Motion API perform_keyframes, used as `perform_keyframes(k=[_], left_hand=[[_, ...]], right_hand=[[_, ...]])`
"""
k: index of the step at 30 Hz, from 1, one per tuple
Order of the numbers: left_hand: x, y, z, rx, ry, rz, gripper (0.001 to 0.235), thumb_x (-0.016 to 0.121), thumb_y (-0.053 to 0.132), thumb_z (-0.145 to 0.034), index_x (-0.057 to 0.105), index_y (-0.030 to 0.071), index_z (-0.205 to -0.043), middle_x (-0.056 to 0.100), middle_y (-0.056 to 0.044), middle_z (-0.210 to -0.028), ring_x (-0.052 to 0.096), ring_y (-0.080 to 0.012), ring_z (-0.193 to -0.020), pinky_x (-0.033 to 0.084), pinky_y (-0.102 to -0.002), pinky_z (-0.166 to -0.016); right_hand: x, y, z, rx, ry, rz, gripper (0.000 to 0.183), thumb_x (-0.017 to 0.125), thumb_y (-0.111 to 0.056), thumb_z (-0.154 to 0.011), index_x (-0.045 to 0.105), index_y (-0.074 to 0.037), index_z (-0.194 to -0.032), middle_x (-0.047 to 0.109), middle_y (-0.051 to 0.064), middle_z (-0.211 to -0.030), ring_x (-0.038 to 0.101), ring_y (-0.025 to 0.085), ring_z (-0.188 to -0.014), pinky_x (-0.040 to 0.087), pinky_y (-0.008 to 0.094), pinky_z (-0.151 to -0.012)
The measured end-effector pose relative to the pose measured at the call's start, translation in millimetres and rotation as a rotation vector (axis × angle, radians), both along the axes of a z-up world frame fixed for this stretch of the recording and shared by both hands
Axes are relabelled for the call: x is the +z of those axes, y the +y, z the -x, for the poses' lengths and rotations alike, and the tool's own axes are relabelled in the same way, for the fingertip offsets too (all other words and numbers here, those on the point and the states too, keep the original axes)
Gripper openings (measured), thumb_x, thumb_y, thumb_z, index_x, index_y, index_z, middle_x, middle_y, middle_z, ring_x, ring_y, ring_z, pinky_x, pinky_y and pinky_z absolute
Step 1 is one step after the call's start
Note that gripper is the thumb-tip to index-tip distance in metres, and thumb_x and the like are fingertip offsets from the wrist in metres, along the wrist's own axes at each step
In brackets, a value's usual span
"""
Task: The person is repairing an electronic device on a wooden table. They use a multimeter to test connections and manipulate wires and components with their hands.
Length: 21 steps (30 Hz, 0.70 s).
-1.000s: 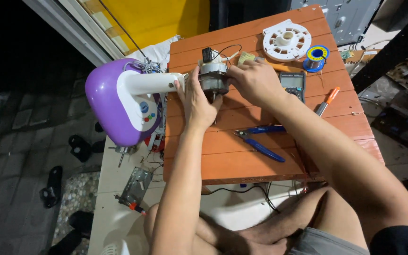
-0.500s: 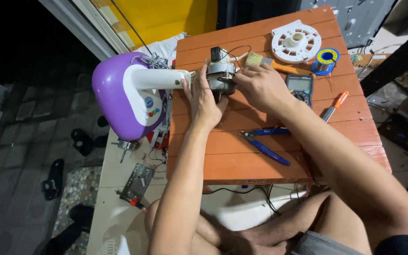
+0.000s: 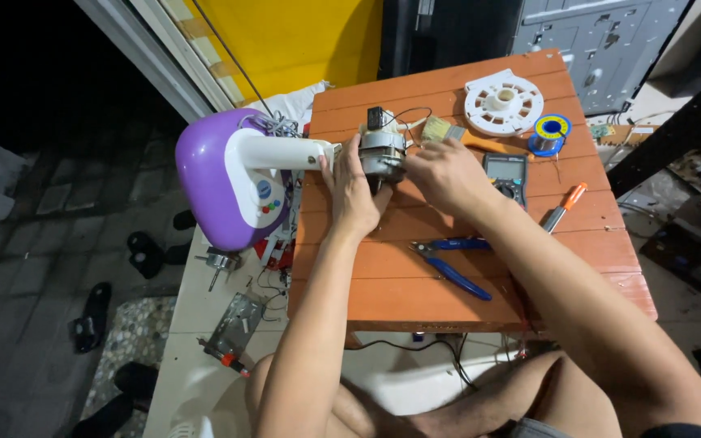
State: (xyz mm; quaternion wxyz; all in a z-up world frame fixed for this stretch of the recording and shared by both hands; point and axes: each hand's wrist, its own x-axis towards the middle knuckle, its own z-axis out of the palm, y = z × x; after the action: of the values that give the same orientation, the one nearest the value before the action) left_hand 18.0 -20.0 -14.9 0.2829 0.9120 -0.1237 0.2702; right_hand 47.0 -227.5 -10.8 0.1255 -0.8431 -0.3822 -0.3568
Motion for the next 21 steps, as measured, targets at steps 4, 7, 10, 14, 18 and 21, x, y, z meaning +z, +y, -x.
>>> perform_keyframes(k=[4,7,10,14,18,21], left_hand=[[-1.4,-0.5,-1.5,-0.016,-0.015,-0.001,0.108,0.083,0.018,-0.067,0.027,0.006,-0.158,0.043,-0.018,-0.153,0.04,-0.0332,-0.145,0.006,-0.063,-0.126],[-4.0,0.3,0.6,0.003,-0.013,-0.011,0.11,0.085,0.019,-0.065,0.028,0.007,-0.158,0.044,-0.018,-0.152,0.041,-0.033,-0.145,0.006,-0.061,-0.127],[-4.0,-0.5,-1.7,-0.014,-0.016,0.022,0.112,0.085,0.019,-0.065,0.027,0.007,-0.159,0.043,-0.018,-0.153,0.04,-0.0339,-0.146,0.005,-0.062,-0.126],[-7.6,-0.6,-4.8,-0.015,-0.029,0.035,0.111,0.084,0.018,-0.064,0.027,0.008,-0.159,0.044,-0.019,-0.152,0.041,-0.0342,-0.145,0.004,-0.062,-0.126],[-10.7,-0.1,-7.0,-0.018,-0.045,0.051,0.112,0.084,0.015,-0.063,0.027,0.008,-0.159,0.044,-0.019,-0.152,0.041,-0.0347,-0.145,0.004,-0.062,-0.126],[-5.1,2.1,-3.7,-0.04,-0.035,0.066,0.109,0.082,0.017,-0.064,0.028,0.009,-0.159,0.045,-0.018,-0.151,0.042,-0.0351,-0.145,0.005,-0.063,-0.126]], right_hand=[[17.2,3.8,12.5,-0.009,-0.028,-0.005,0.014,0.062,-0.025,-0.102,0.067,-0.016,-0.094,0.073,0.004,-0.081,0.074,0.026,-0.089,0.048,0.039,-0.075],[21.6,3.7,13.4,0.008,0.012,-0.064,0.008,0.072,-0.022,-0.096,0.07,-0.015,-0.093,0.073,0.004,-0.082,0.074,0.026,-0.087,0.048,0.038,-0.075],[25.0,-3.7,5.9,-0.026,-0.025,-0.115,0.011,0.074,-0.024,-0.094,0.067,-0.016,-0.096,0.07,0.004,-0.082,0.072,0.026,-0.087,0.049,0.038,-0.076],[34.6,-5.7,7.9,0.003,0.072,-0.234,0.006,0.076,-0.017,-0.095,0.072,-0.015,-0.099,0.07,0.004,-0.083,0.071,0.026,-0.084,0.052,0.038,-0.074],[51.6,-7.9,13.7,-0.006,0.116,-0.381,0.011,0.08,-0.012,-0.093,0.075,-0.012,-0.101,0.067,0.007,-0.086,0.069,0.03,-0.081,0.055,0.041,-0.069],[55.3,-6.2,15.0,0.057,0.225,-0.636,0.014,0.08,-0.006,-0.095,0.074,-0.012,-0.106,0.066,0.007,-0.085,0.07,0.026,-0.083,0.057,0.034,-0.07]])
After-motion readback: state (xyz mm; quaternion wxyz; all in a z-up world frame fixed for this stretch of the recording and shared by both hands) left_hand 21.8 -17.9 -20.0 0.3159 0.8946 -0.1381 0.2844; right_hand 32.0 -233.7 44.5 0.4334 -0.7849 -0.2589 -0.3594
